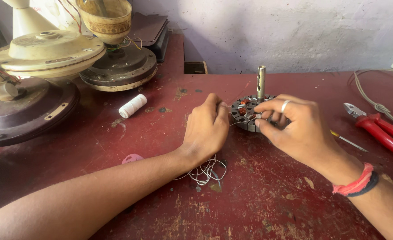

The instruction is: The person winds white thread around copper coils on a motor armature, securing each coil in sequence. They pull and tie the thread to hold the windings in place while working on a red workbench.

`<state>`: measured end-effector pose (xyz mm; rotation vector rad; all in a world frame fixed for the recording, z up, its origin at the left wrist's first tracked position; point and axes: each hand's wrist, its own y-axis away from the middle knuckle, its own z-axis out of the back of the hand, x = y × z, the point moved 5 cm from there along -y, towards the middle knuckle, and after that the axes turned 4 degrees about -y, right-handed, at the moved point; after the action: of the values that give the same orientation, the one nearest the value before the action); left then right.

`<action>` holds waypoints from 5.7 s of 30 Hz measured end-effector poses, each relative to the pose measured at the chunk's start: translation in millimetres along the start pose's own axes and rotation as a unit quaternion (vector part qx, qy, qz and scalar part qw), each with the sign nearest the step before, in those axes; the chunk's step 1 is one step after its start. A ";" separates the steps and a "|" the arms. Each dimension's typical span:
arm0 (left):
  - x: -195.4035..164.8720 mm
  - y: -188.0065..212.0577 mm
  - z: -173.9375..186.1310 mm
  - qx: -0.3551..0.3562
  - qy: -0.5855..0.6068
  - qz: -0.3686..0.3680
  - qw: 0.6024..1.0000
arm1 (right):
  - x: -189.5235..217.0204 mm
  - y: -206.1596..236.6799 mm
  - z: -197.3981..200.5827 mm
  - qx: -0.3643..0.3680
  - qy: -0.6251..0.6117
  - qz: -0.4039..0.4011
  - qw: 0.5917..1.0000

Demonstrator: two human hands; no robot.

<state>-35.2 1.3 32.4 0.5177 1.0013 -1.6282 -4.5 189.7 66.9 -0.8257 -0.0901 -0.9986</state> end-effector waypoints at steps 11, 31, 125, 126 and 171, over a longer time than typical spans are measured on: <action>-19.2 16.1 -4.0 0.139 0.220 -0.136 0.956 | 20.1 -2.0 -4.7 0.056 0.045 0.098 0.993; -23.4 29.0 1.1 0.047 0.086 -0.118 0.988 | -5.9 -7.3 9.9 0.204 0.067 -0.153 0.964; -30.9 40.4 -13.6 0.118 -0.055 -0.343 0.930 | -4.6 -1.1 5.3 0.283 0.083 -0.237 0.926; -30.9 40.3 -13.3 0.117 -0.052 -0.346 0.929 | -4.3 -1.1 5.1 0.282 0.077 -0.233 0.928; -23.7 26.0 -13.1 0.098 -0.040 -0.246 0.963 | -12.6 1.2 3.8 0.291 0.082 -0.217 0.928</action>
<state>-5.7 24.4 34.4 0.3424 0.9602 -2.1906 -9.6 201.4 63.5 -0.1700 -0.4199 -1.3619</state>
